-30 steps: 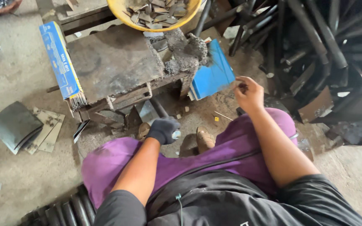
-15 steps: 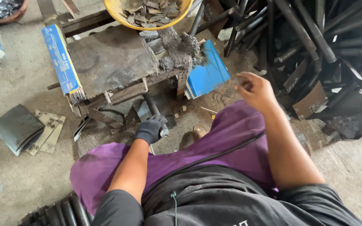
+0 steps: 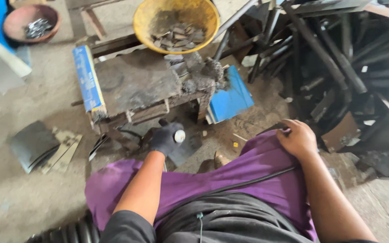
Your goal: The person sits on the floor and welds a metal pipe using a welding torch, creating bright sparks. They then pick up a metal cone-shaped object and weld it to a flat metal plate on the workbench.
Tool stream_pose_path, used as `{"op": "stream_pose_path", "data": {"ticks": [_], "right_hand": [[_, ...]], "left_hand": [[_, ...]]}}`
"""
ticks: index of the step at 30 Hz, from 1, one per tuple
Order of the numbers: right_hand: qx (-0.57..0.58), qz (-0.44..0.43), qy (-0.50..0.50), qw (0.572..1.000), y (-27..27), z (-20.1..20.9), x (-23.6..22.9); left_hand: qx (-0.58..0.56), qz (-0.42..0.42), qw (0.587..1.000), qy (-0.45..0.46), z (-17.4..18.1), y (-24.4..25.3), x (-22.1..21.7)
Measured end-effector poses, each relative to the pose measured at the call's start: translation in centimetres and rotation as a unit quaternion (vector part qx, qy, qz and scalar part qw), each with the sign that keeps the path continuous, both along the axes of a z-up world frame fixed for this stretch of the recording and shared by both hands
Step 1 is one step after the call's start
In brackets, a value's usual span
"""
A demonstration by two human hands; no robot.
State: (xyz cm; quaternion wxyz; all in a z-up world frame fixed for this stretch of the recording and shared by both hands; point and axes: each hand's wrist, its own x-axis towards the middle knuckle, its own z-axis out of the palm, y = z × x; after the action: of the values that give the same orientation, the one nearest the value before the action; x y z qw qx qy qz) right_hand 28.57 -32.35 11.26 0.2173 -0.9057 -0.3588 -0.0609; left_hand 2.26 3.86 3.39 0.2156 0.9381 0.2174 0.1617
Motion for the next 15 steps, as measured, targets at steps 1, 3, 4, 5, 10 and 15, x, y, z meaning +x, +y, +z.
{"op": "stream_pose_path", "data": {"ticks": [1,3,4,5,10,15], "right_hand": [[0.007,-0.003,0.005,1.0,-0.1,0.0,0.4],[0.017,-0.015,0.017,1.0,-0.6,-0.5,0.8],[0.022,-0.023,0.022,0.999,-0.6,-0.8,1.0],[0.028,-0.027,0.026,0.999,-0.7,-1.1,1.3],[0.051,-0.038,0.061,0.996,-0.7,-1.5,2.0],[0.084,-0.042,0.079,0.992,-0.2,-1.3,1.9]], "left_hand": [[-0.048,0.014,0.997,-0.062,1.3,0.3,0.4],[-0.073,0.075,0.988,-0.115,3.6,-0.2,0.4],[-0.085,0.103,0.981,-0.143,4.8,-0.3,0.6],[-0.064,0.099,0.975,-0.189,5.9,-0.3,1.0],[-0.061,0.098,0.92,-0.375,11.7,-1.1,2.0],[-0.117,0.133,0.898,-0.404,18.9,-1.6,1.5]]}}
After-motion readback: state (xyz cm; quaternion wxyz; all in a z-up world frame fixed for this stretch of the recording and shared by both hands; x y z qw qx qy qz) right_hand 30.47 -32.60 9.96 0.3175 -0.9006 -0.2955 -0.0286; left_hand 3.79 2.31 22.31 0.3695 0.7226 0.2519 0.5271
